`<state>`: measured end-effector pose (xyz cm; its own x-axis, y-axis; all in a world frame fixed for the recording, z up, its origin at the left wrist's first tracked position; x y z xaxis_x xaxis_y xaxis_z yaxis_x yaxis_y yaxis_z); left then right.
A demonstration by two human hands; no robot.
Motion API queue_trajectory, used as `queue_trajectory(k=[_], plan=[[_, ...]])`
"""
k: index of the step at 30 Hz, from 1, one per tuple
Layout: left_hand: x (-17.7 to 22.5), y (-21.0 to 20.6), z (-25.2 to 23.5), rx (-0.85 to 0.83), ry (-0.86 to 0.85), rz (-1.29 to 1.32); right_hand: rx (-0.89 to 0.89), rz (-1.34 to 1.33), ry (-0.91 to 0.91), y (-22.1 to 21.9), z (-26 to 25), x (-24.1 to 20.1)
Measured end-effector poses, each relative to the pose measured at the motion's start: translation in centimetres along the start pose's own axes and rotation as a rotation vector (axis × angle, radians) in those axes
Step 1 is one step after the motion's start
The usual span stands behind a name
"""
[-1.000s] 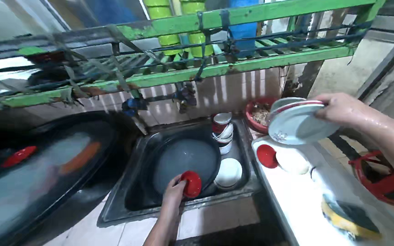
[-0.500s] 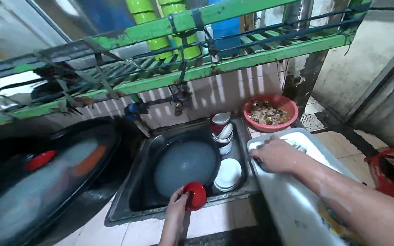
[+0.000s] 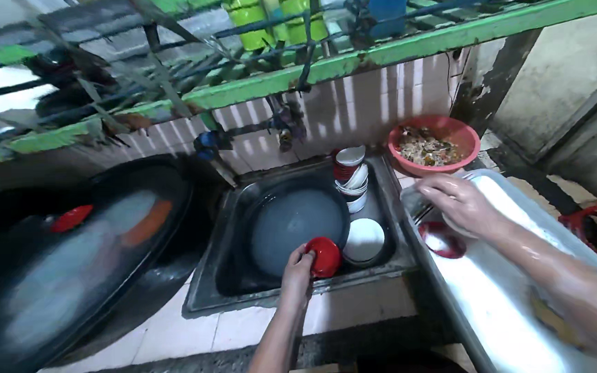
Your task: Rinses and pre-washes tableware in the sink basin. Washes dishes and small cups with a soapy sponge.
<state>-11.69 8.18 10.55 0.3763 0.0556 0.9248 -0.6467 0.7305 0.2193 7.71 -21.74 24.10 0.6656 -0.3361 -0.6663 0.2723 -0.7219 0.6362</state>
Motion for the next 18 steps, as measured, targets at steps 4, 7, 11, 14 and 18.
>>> queue_trajectory(k=[4, 7, 11, 14, 18], plan=[[4.8, -1.8, -0.6, -0.186, -0.148, -0.234, -0.173, 0.409, -0.223, 8.0, 7.9, -0.5], [9.2, -7.1, 0.9, -0.448, -0.414, -0.286, -0.267, 0.507, -0.647, 10.6, 14.5, 0.8], [13.1, -15.9, 6.0, -0.826, -0.725, -0.411, -0.655, 0.447, -0.991, 7.4, 21.3, 2.9], [12.8, -21.9, 9.6, -1.126, -0.774, -0.547, -0.721, 0.498, -1.072, 5.2, 22.9, 3.2], [10.6, -26.6, 12.9, -1.232, -0.793, -1.040, -0.735, 0.583, -1.120, 4.0, 22.5, 2.6]])
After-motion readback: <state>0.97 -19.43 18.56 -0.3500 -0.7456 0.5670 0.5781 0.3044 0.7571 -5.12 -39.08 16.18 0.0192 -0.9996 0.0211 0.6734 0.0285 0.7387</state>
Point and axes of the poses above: each hand's wrist, its own z-axis away from the middle knuckle, its own y-axis out of the back of the hand, x = y × z, the point moved 5 cm from there along -z, towards the middle knuckle, and after that the axes turned 2 degrees about -y, right-handed, at the moved point
